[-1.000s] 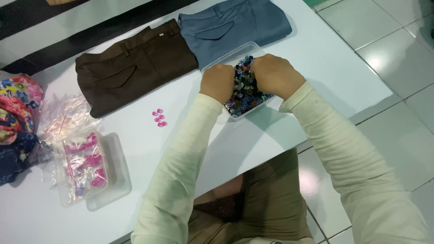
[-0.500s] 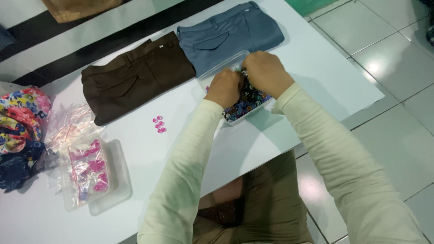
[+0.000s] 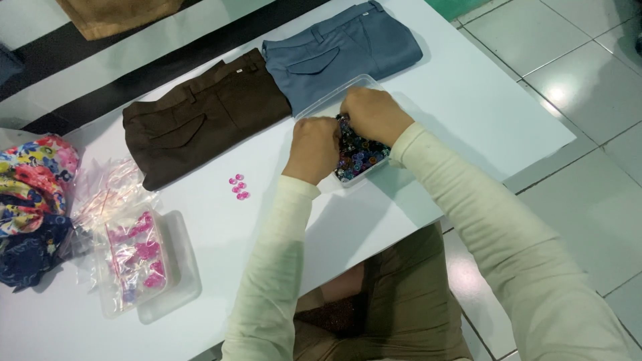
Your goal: Selecting specific buttons from a container and placing them into small plastic bags for packaging
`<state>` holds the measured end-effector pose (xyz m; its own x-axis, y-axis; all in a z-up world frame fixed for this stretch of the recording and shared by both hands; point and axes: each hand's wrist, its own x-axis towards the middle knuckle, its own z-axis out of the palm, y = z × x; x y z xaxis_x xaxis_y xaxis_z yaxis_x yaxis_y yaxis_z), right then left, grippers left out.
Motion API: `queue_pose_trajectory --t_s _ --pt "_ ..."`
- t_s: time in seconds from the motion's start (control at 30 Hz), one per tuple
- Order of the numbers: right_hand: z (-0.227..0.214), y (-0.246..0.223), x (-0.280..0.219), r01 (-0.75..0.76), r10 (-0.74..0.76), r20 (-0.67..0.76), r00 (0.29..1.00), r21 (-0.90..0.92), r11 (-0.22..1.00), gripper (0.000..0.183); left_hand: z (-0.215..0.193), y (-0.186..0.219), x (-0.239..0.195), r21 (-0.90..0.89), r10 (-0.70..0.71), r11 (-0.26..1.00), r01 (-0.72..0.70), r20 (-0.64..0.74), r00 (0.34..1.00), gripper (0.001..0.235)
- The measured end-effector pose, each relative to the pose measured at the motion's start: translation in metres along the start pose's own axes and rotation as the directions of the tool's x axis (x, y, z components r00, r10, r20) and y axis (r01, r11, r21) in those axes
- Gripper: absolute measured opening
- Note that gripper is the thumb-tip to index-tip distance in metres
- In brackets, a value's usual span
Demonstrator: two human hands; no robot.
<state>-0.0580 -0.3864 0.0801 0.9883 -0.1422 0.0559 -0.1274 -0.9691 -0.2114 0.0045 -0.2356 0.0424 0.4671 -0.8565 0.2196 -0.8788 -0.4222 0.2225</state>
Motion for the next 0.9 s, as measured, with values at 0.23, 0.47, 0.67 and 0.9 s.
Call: queue_pose_trajectory --t_s 0.23,0.47,0.67,0.9 --pt "0.007 -0.004 -0.001 0.098 -0.104 -0.054 0.993 -0.119 0.988 0.009 -0.006 -0.015 -0.017 -0.396 -0.054 0.907 -0.142 -0.443 0.895 0.016" --pt "-0.032 -0.04 -0.028 0.071 -0.098 0.155 0.983 0.17 0.983 0.022 0.007 -0.015 -0.023 -0.416 -0.214 0.908 -0.053 -0.57 0.793 0.024" --pt "-0.006 -0.018 -0.016 0.084 -0.099 0.115 0.988 0.125 0.989 0.021 0.012 -0.015 -0.027 -0.588 -0.315 0.801 -0.11 -0.571 0.758 0.013" --pt "-0.037 -0.028 -0.038 0.068 -0.106 0.145 0.984 0.244 0.967 0.023 0.01 -0.013 -0.027 -0.607 -0.302 0.778 -0.159 -0.584 0.753 0.012"
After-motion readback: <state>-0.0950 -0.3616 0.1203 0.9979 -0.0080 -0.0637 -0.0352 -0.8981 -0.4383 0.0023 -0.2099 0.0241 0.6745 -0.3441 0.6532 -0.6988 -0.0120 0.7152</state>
